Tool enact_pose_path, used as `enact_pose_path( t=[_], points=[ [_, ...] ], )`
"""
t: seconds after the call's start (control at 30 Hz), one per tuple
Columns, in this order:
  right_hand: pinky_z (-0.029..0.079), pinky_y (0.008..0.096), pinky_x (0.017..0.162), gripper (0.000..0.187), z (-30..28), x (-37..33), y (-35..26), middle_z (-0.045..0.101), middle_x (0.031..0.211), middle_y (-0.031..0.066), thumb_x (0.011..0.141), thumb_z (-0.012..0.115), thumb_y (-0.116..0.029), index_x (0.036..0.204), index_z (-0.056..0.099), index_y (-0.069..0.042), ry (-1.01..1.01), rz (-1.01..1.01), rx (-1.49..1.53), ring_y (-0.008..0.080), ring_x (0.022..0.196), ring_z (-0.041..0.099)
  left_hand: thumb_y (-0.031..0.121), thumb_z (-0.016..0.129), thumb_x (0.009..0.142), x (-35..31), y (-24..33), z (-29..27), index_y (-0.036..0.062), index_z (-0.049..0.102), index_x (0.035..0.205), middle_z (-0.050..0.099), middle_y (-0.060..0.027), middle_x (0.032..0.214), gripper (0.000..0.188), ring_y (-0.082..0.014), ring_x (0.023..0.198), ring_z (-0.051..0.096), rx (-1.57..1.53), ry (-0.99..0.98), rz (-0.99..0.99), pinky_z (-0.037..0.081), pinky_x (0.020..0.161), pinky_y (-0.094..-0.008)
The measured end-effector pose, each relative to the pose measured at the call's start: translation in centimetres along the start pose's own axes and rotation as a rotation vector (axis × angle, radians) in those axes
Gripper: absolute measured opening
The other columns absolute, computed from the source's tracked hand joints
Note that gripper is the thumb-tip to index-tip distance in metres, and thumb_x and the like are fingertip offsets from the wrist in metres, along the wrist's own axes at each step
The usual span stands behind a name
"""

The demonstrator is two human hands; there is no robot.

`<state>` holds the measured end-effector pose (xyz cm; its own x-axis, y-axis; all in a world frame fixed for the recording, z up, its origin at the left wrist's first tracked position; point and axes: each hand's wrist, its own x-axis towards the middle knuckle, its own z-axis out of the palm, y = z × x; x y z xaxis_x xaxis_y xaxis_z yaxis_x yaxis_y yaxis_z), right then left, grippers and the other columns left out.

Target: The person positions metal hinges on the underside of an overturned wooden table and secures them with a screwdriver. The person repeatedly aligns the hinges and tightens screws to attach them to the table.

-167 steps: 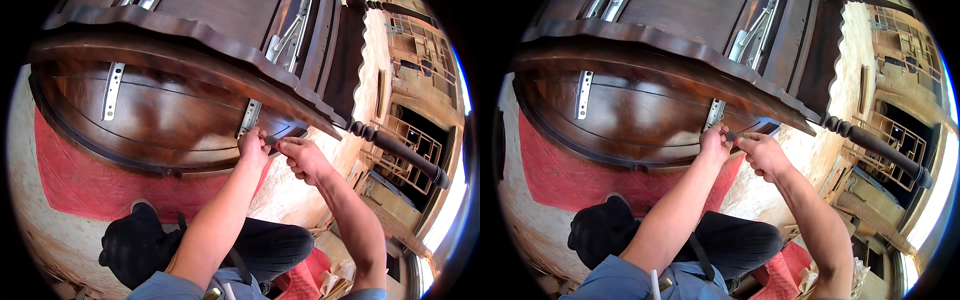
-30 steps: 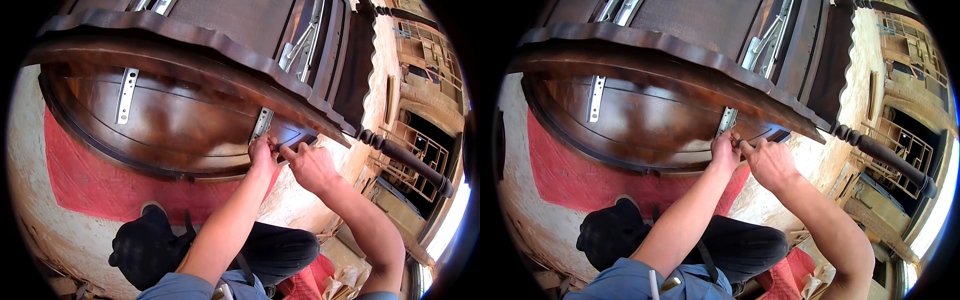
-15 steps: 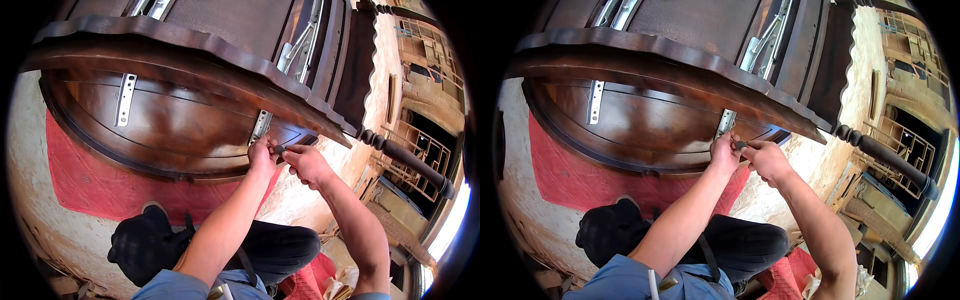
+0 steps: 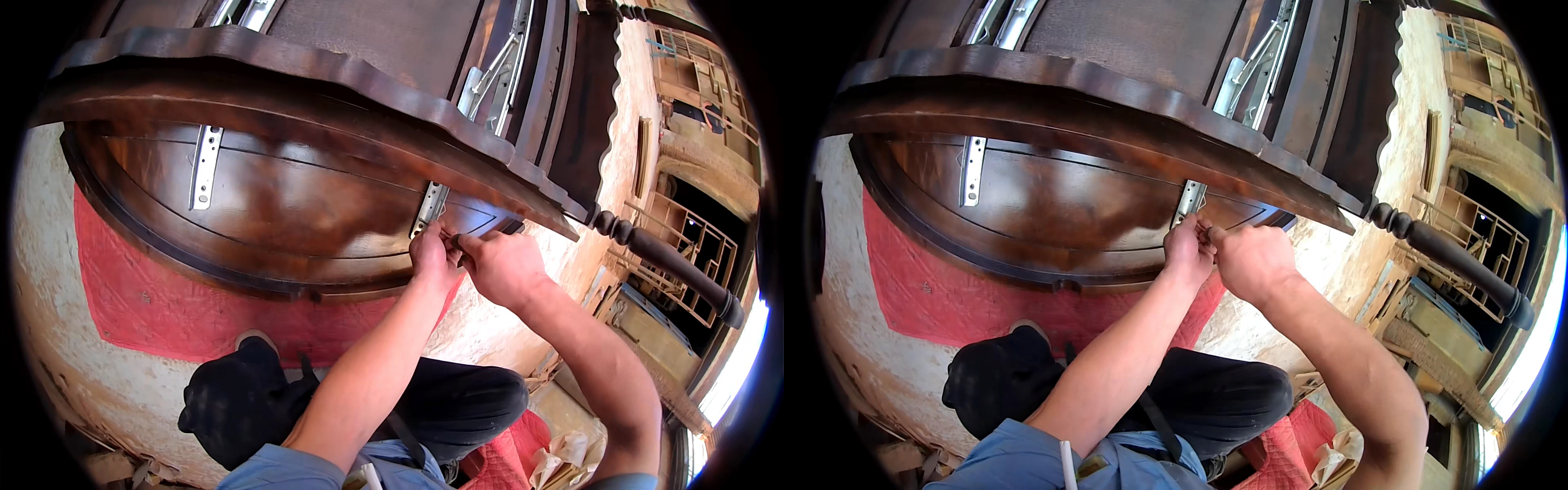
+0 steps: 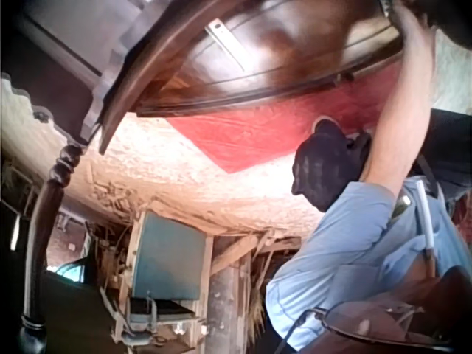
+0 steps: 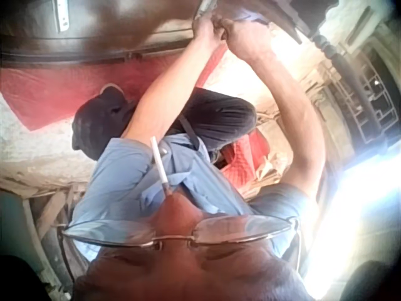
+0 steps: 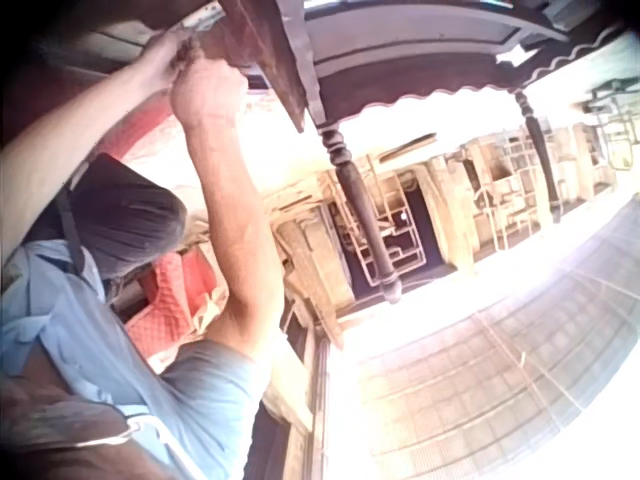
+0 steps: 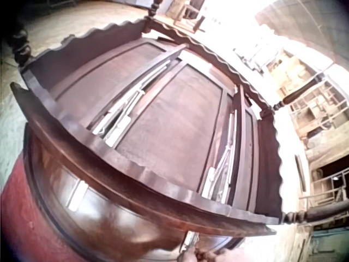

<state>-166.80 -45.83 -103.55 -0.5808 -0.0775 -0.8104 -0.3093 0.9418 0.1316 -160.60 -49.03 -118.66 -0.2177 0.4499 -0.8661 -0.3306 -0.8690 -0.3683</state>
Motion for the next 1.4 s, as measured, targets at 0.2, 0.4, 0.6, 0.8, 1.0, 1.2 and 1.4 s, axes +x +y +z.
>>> enact_pose_path(
  t=[0.2,0.4,0.6,0.8,1.0,1.2,1.4],
  points=[
    [0.052,0.0364,0.064,0.035,-1.7,0.3,-0.1,0.065,0.076,0.0135,0.092,0.062,-0.028,0.117,0.072,-0.005,-0.178,0.585,0.922,0.0205,0.067,0.063,0.017,0.047,0.105,0.2,0.0,0.3,0.0066,0.057,0.092,0.061,-0.0032,0.077,0.019,-0.0102,0.060,0.053,-0.009,0.010,-0.002,0.043,0.052,-0.0229],
    [0.052,0.0417,0.060,0.039,-1.3,-0.9,-0.1,0.066,0.083,0.0181,0.091,0.062,-0.025,0.128,0.064,-0.016,0.029,-0.115,-0.253,0.0312,0.069,0.069,0.016,0.047,0.105,0.8,-0.1,0.2,0.0057,0.057,0.091,0.062,-0.0042,0.077,0.020,-0.0118,0.062,0.055,0.028,0.008,0.014,0.048,0.055,-0.0252],
    [0.054,0.0402,0.061,0.037,-0.8,-0.1,0.1,0.066,0.080,0.0159,0.091,0.057,-0.021,0.128,0.064,-0.017,-0.069,-0.082,-0.245,0.0279,0.070,0.069,0.015,0.046,0.105,-0.4,-0.2,0.6,0.0059,0.058,0.088,0.062,-0.0048,0.077,0.023,-0.0133,0.064,0.057,0.002,0.027,-0.007,0.051,0.059,-0.0267],
    [0.051,0.0372,0.060,0.030,-0.8,1.6,-0.1,0.064,0.072,0.0133,0.090,0.062,-0.024,0.116,0.072,-0.012,-0.179,0.406,0.752,0.0196,0.059,0.059,0.019,0.047,0.106,-0.2,-0.4,0.5,0.0058,0.058,0.093,0.057,-0.0028,0.077,0.021,-0.0112,0.063,0.052,-0.051,0.020,0.015,0.049,0.059,-0.0265],
    [0.053,0.0442,0.064,0.031,-0.9,0.7,0.9,0.069,0.076,0.0186,0.089,0.064,-0.031,0.110,0.074,-0.010,0.063,0.126,0.302,0.0327,0.065,0.067,0.011,0.047,0.103,0.9,-0.3,0.9,0.0044,0.057,0.089,0.058,-0.0028,0.073,0.019,-0.0096,0.059,0.051,-0.032,0.008,-0.037,0.046,0.054,-0.0246],
    [0.057,0.0434,0.067,0.029,-0.8,0.1,-0.9,0.069,0.090,0.0139,0.092,0.059,-0.026,0.118,0.065,-0.017,-0.038,-0.050,-0.222,0.0315,0.076,0.070,0.010,0.050,0.101,0.2,0.0,0.3,0.0063,0.058,0.086,0.059,-0.0024,0.073,0.017,-0.0092,0.058,0.050,-0.044,-0.006,0.002,0.043,0.052,-0.0235],
    [0.057,0.0456,0.069,0.029,-0.2,-0.1,-1.1,0.071,0.088,0.0171,0.090,0.062,-0.028,0.115,0.069,-0.014,-0.044,0.074,-0.031,0.0340,0.080,0.070,0.015,0.050,0.103,0.2,-0.4,-0.4,0.0085,0.059,0.086,0.059,-0.0017,0.072,0.021,-0.0106,0.059,0.053,-0.062,0.012,-0.019,0.047,0.054,-0.0257]
  ],
)
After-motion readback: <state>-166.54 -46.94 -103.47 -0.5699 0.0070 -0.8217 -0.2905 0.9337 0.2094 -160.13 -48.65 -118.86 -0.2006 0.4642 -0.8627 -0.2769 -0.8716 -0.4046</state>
